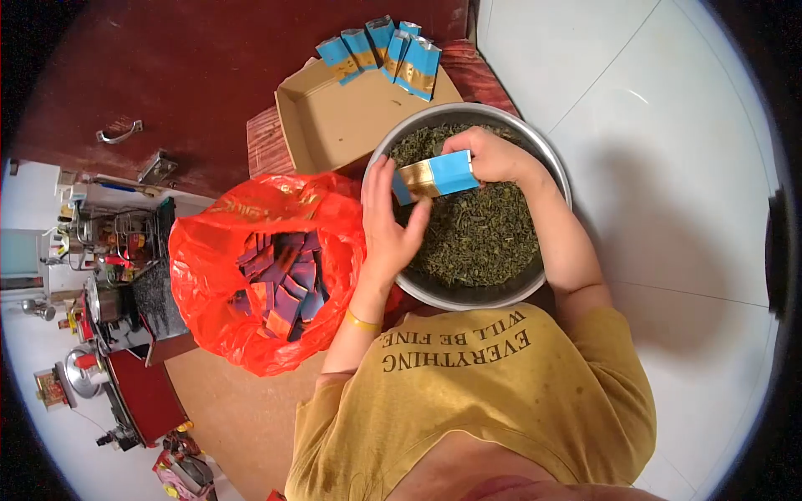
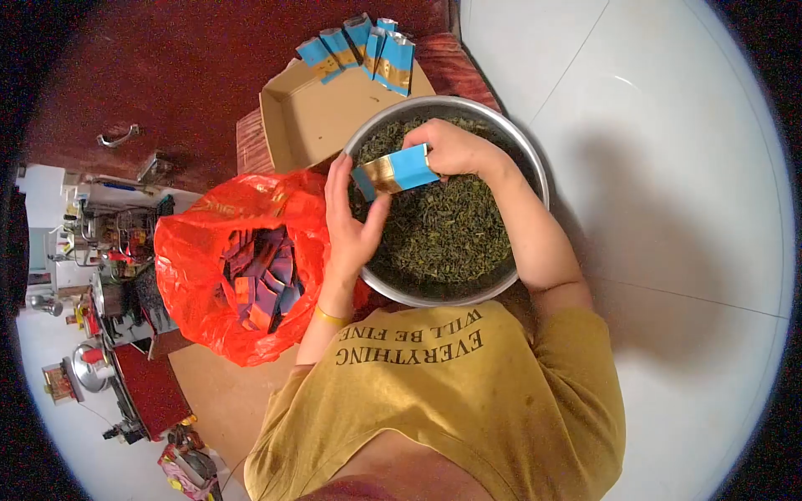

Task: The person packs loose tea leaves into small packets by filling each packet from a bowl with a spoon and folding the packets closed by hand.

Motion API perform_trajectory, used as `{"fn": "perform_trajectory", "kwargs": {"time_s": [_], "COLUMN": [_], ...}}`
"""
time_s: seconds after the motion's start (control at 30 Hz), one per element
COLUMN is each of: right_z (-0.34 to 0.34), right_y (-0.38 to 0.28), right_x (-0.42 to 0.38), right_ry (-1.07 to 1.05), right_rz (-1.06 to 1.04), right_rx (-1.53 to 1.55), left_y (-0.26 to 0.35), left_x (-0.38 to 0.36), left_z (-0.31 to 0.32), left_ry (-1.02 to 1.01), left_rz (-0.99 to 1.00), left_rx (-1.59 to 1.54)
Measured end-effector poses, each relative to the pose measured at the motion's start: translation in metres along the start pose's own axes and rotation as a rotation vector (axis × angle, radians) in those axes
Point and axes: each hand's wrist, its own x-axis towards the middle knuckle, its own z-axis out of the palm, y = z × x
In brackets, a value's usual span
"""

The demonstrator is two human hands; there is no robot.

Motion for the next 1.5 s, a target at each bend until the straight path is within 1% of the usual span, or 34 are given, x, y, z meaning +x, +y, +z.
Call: {"fn": "perform_trajectory", "kwargs": {"time_s": [0.03,0.07,0.1,0.13,0.23,0.27,0.33,0.4,0.43,0.5,0.63,0.7,0.73,0.8,0.93,1.03,1.1,1.13,1.2,1.23,1.27,1.3,1.33,1.37,1.4,1.47,1.5], "right_z": [0.001,0.002,0.003,0.004,0.009,0.011,0.012,0.015,0.016,0.02,0.018,0.017,0.018,0.02,0.02,0.017,0.011,0.009,0.002,-0.002,-0.005,-0.008,-0.011,-0.01,-0.006,0.005,0.009], "right_y": [-0.001,-0.002,-0.003,-0.006,-0.012,-0.014,-0.012,-0.006,-0.005,-0.005,-0.016,-0.02,-0.02,-0.017,-0.008,-0.003,-0.005,-0.007,-0.008,-0.006,-0.004,-0.002,0.0,0.012,0.012,0.012,0.01], "right_x": [0.0,0.0,0.0,-0.001,-0.003,-0.003,-0.001,0.002,0.001,0.001,-0.001,-0.001,0.0,-0.001,0.0,0.003,0.004,0.002,-0.001,-0.003,-0.004,-0.003,-0.001,0.005,0.006,0.004,0.005], "right_ry": [0.01,-0.03,-0.075,-0.074,-0.149,-0.161,-0.176,-0.123,-0.126,0.028,0.0,-0.05,-0.044,-0.038,-0.03,-0.037,-0.089,-0.083,-0.135,-0.125,-0.125,-0.043,0.04,0.12,0.12,0.213,0.139], "right_rz": [-0.002,0.031,0.067,0.072,0.052,0.033,0.017,-0.03,-0.03,-0.193,-0.126,-0.057,-0.053,-0.036,-0.041,-0.071,-0.089,-0.092,0.034,0.015,0.013,0.048,0.082,0.094,0.09,0.181,0.235], "right_rx": [0.004,0.065,0.129,0.136,0.163,0.119,0.079,-0.016,-0.016,-0.321,-0.336,-0.323,-0.318,-0.339,-0.378,-0.34,-0.144,-0.151,0.16,0.23,0.228,0.246,0.264,0.165,0.162,-0.649,-0.702], "left_y": [0.009,0.016,0.017,0.019,0.01,0.007,0.007,0.009,0.008,0.006,0.01,0.011,0.011,0.009,0.008,0.006,0.008,0.008,0.006,0.004,0.002,0.001,0.002,0.004,0.005,0.001,-0.001], "left_x": [0.002,0.002,0.003,0.003,0.001,0.0,0.001,0.001,0.002,0.002,0.003,0.004,0.003,-0.001,-0.001,-0.001,-0.001,-0.002,-0.003,-0.003,-0.004,-0.006,-0.007,-0.006,-0.005,-0.005,-0.006], "left_z": [-0.002,-0.002,-0.001,0.0,0.0,-0.001,0.0,0.0,0.001,0.002,0.001,0.001,0.002,0.004,0.005,0.004,0.004,0.004,0.004,0.005,0.005,0.004,0.003,0.002,0.002,0.003,0.004], "left_ry": [-0.031,-0.065,-0.076,-0.124,-0.203,-0.234,-0.224,-0.203,-0.201,-0.238,-0.264,-0.264,-0.272,-0.236,-0.215,-0.206,-0.19,-0.186,-0.134,-0.13,-0.112,-0.095,-0.093,-0.085,-0.076,-0.075,-0.078], "left_rz": [0.093,0.181,0.179,0.179,0.178,0.184,0.173,0.149,0.147,0.151,0.13,0.141,0.144,0.059,0.073,0.075,-0.051,-0.042,-0.113,-0.107,-0.183,-0.261,-0.262,-0.271,-0.279,-0.308,-0.338], "left_rx": [0.128,0.255,0.254,0.244,0.246,0.257,0.26,0.205,0.205,0.199,0.144,0.158,0.155,0.066,0.051,0.052,0.03,0.029,-0.026,-0.026,-0.07,-0.114,-0.112,-0.104,-0.097,-0.114,-0.134]}}
